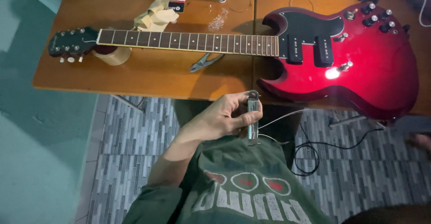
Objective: Installing a new string on an electric guitar by threading it through the bridge and coiling the excess length.
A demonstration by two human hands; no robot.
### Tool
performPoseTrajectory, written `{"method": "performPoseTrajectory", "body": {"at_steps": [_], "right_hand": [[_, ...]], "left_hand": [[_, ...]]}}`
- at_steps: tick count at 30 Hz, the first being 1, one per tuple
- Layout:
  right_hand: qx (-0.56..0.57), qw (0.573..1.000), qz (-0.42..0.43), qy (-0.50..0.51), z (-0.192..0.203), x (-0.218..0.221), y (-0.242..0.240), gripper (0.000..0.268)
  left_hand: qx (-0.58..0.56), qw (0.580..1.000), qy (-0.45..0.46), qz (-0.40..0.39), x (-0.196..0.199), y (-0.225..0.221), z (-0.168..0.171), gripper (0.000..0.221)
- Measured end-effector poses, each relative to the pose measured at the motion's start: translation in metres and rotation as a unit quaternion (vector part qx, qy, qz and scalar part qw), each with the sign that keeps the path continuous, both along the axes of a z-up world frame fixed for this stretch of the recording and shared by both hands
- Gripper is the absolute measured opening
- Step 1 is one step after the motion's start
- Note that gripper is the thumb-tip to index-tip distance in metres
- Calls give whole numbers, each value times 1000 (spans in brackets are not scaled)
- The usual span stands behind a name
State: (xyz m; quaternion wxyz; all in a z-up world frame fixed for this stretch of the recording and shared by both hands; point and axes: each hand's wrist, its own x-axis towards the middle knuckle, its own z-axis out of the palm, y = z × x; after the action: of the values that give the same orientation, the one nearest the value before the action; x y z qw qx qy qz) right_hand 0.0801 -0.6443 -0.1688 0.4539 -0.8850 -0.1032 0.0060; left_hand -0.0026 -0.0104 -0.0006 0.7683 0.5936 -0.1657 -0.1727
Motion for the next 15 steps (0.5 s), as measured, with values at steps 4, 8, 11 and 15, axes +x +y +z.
{"method": "performPoseTrajectory", "body": {"at_steps": [4,8,11,15], "right_hand": [[-193,977,89,-25,146,-37,218,50],[33,949,303,-85,174,-51,357,76],[109,914,390,1,151,-52,412,56],[57,935,346,52,121,-29,446,5]], "left_hand": [[53,998,-16,-38,-1,5,21,22],[62,998,1,-28,2,7,11,27],[23,1000,11,17,13,13,-19,20],[59,996,45,40,42,38,-70,24]]}}
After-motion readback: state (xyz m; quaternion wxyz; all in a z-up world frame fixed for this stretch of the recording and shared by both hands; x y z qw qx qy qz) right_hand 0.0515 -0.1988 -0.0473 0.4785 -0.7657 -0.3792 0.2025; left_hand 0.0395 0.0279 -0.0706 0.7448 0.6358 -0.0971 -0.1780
